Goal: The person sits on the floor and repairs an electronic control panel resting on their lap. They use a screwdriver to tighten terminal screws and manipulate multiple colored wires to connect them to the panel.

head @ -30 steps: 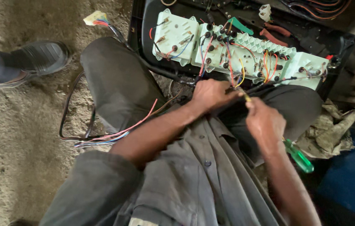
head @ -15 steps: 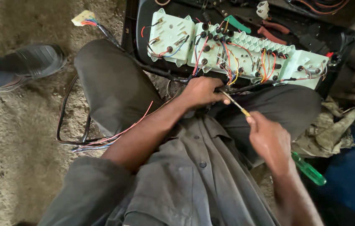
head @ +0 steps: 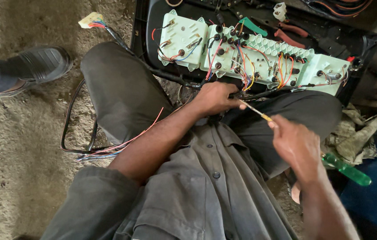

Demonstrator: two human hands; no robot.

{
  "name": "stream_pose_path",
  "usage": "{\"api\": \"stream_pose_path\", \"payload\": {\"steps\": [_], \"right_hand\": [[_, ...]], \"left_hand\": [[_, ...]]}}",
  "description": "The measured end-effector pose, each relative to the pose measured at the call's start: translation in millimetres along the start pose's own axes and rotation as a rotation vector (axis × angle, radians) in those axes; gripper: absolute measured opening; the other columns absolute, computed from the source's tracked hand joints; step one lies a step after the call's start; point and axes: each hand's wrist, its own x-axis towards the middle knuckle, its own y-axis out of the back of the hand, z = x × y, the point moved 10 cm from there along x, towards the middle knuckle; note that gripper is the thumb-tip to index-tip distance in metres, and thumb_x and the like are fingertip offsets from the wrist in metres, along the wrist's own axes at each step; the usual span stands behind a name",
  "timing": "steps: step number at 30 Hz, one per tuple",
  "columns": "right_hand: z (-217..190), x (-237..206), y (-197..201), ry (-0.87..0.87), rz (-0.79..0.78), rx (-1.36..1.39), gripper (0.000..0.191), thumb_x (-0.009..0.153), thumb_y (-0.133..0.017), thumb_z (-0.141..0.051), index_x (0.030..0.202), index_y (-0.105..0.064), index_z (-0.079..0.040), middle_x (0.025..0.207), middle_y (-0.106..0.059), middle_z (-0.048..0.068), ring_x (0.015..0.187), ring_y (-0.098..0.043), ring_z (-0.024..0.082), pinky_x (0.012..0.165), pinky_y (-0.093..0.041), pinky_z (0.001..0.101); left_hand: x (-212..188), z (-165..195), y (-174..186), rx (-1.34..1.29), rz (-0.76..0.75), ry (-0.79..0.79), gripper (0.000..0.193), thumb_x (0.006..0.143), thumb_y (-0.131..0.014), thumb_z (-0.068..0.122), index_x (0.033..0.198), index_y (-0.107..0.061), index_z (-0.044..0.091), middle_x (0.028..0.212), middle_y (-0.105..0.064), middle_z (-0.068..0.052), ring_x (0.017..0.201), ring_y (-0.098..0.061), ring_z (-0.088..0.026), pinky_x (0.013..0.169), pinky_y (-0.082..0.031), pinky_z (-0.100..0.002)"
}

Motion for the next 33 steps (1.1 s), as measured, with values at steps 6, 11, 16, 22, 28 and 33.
{"api": "stream_pose_path", "payload": {"steps": [6, 11, 16, 22, 28, 33], "right_hand": [[3, 8, -12, 0.012, 0.037, -0.021, 0.024, 0.101, -0.053, -0.039, 0.117, -0.07, -0.03, 0.091, -0.074, 0.02, 0.09, -0.07, 0.047, 0.078, -0.053, 0.0601], [3, 8, -15, 0.02, 0.11, 0.02, 0.025, 0.1, -0.055, -0.037, 0.118, -0.069, -0.028, 0.089, -0.073, 0.021, 0.085, -0.069, 0.048, 0.076, -0.053, 0.0604], [-19, 13, -20, -0.012, 0.107, 0.042, 0.024, 0.107, -0.051, -0.037, 0.113, -0.066, -0.019, 0.089, -0.073, 0.023, 0.086, -0.068, 0.049, 0.079, -0.051, 0.0621], [-4, 5, -7, -0.039, 0.132, 0.218, 0.026, 0.106, -0.05, -0.035, 0.113, -0.067, -0.015, 0.091, -0.071, 0.025, 0.09, -0.065, 0.052, 0.079, -0.05, 0.0621], [39, -33, -11, -0.163, 0.132, 0.49, 0.025, 0.105, -0.053, -0.031, 0.112, -0.066, -0.011, 0.083, -0.074, 0.017, 0.078, -0.073, 0.034, 0.073, -0.056, 0.0475], [53, -44, -17, -0.223, 0.155, 0.81, 0.023, 0.104, -0.057, -0.027, 0.114, -0.064, -0.007, 0.077, -0.072, 0.009, 0.068, -0.074, 0.018, 0.065, -0.059, 0.0358]], "left_hand": [[0, -5, 3, 0.033, 0.075, 0.089, 0.058, 0.075, -0.07, 0.072, 0.087, -0.074, 0.015, 0.081, -0.073, -0.015, 0.083, -0.072, -0.039, 0.073, -0.054, -0.053], [6, -11, -1, 0.072, 0.053, 0.146, 0.061, 0.073, -0.067, 0.075, 0.084, -0.074, 0.016, 0.078, -0.073, -0.015, 0.08, -0.072, -0.039, 0.071, -0.053, -0.053], [1, -1, -10, 0.105, 0.062, 0.152, 0.059, 0.082, -0.066, 0.075, 0.092, -0.077, 0.018, 0.083, -0.074, -0.018, 0.085, -0.072, -0.039, 0.078, -0.054, -0.05], [1, -2, 5, -0.158, 0.138, -0.025, 0.044, 0.082, -0.072, 0.052, 0.105, -0.076, 0.015, 0.099, -0.076, -0.013, 0.092, -0.073, -0.034, 0.078, -0.056, -0.047], [1, -5, -4, -0.115, 0.248, -0.001, 0.039, 0.085, -0.074, 0.043, 0.108, -0.076, 0.012, 0.099, -0.074, -0.015, 0.094, -0.071, -0.035, 0.08, -0.055, -0.046], [-5, 4, -1, -0.07, 0.351, -0.087, 0.03, 0.093, -0.068, 0.036, 0.103, -0.076, 0.008, 0.098, -0.073, -0.015, 0.095, -0.07, -0.037, 0.083, -0.055, -0.046]]}}
